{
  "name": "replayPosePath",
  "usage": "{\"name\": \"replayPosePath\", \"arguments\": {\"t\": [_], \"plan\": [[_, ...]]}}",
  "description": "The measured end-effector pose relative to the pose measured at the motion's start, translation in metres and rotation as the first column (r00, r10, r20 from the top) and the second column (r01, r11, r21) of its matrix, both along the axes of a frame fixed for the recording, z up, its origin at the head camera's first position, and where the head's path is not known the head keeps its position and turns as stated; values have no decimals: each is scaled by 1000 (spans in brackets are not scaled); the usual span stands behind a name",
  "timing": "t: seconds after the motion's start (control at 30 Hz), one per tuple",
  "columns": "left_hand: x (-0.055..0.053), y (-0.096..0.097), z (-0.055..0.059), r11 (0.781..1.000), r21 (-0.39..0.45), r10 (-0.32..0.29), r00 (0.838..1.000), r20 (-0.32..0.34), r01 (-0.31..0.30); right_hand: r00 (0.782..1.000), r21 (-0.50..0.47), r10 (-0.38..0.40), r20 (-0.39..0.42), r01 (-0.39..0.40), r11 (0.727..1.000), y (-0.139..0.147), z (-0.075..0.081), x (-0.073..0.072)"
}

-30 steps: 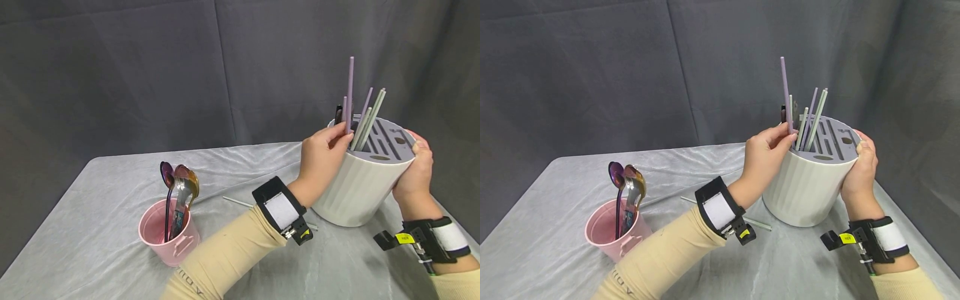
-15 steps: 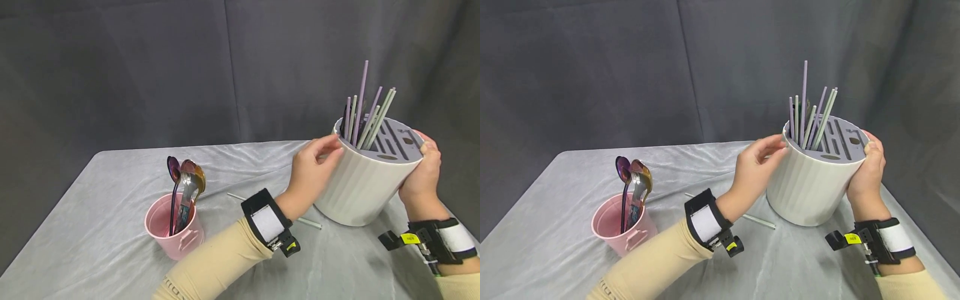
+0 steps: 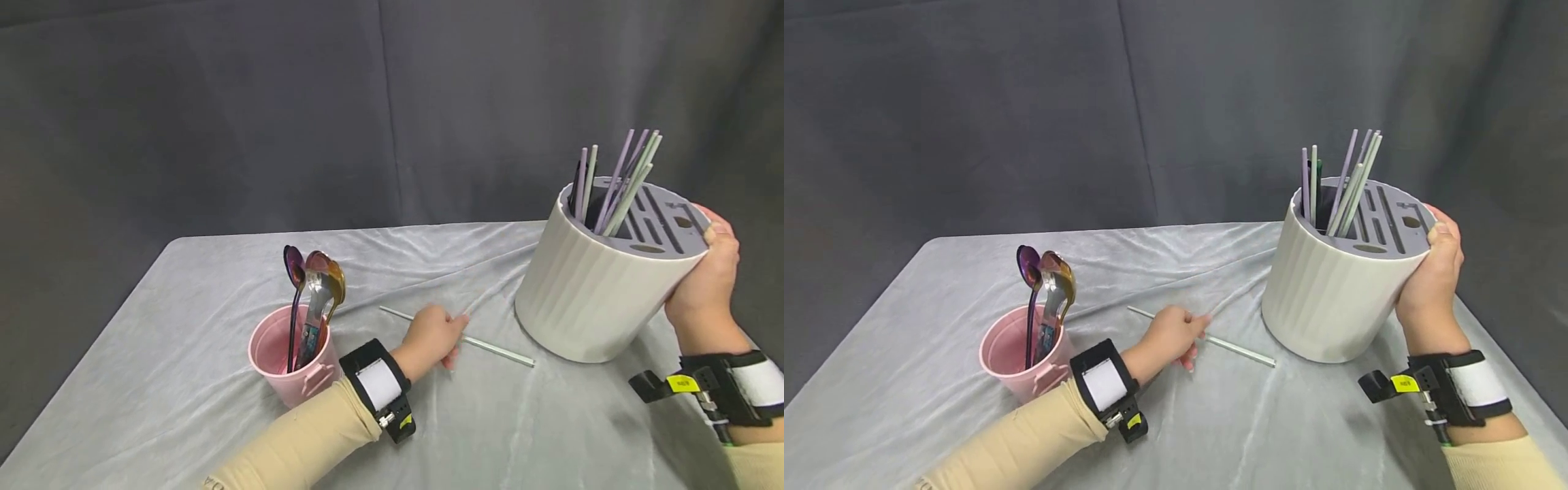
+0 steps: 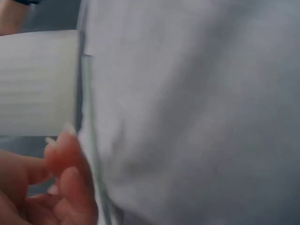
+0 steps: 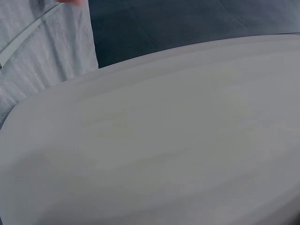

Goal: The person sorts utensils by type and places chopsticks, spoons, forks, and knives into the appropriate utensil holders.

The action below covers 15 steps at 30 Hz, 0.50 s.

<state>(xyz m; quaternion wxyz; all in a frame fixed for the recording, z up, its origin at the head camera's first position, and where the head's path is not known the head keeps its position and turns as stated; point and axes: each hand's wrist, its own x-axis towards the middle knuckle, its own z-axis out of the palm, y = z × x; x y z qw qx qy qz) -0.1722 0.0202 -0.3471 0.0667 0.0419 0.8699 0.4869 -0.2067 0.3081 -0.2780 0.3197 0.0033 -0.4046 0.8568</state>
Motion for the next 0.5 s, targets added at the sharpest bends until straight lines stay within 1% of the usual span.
{"name": "replayPosePath", "arguments": {"t": [0.03, 0.07, 0.1, 0.17, 0.2, 0.27, 0.33, 0.4, 0.43, 0.5], "plan": [[0, -3, -1, 997, -79, -9, 999, 34, 11, 1000, 24, -8, 6, 8, 1000, 0, 0, 0], [-1, -6, -3, 988, -154, -14, 998, 54, 23, 1000, 41, -15, 14, 14, 999, -1, -1, 0], [-1, -8, -4, 976, -214, -13, 997, 74, 28, 1000, 30, -17, 5, 17, 999, -1, -1, 0], [-4, -8, -6, 946, -323, -9, 997, 77, 34, 999, 43, -29, 18, 28, 999, 0, -2, 0], [-5, -8, -6, 931, -365, 0, 997, 82, 30, 999, 42, -29, 22, 28, 999, 0, -2, 1], [-8, -7, -9, 893, -449, 5, 997, 72, 28, 999, 35, -23, 27, 22, 999, 0, -3, 1], [-10, -6, -11, 867, -498, 6, 998, 60, 25, 999, 56, -24, 42, 21, 998, 0, -4, 1], [-12, -5, -14, 854, -520, -1, 999, 48, 26, 999, 36, -17, 36, 15, 999, -1, -4, 0], [-13, -5, -15, 852, -524, -10, 999, 38, 29, 999, 34, -17, 32, 16, 999, -1, -3, 0], [-14, -5, -14, 860, -509, -16, 999, 36, 32, 1000, 12, -13, 16, 12, 1000, -1, -2, -1]]}}
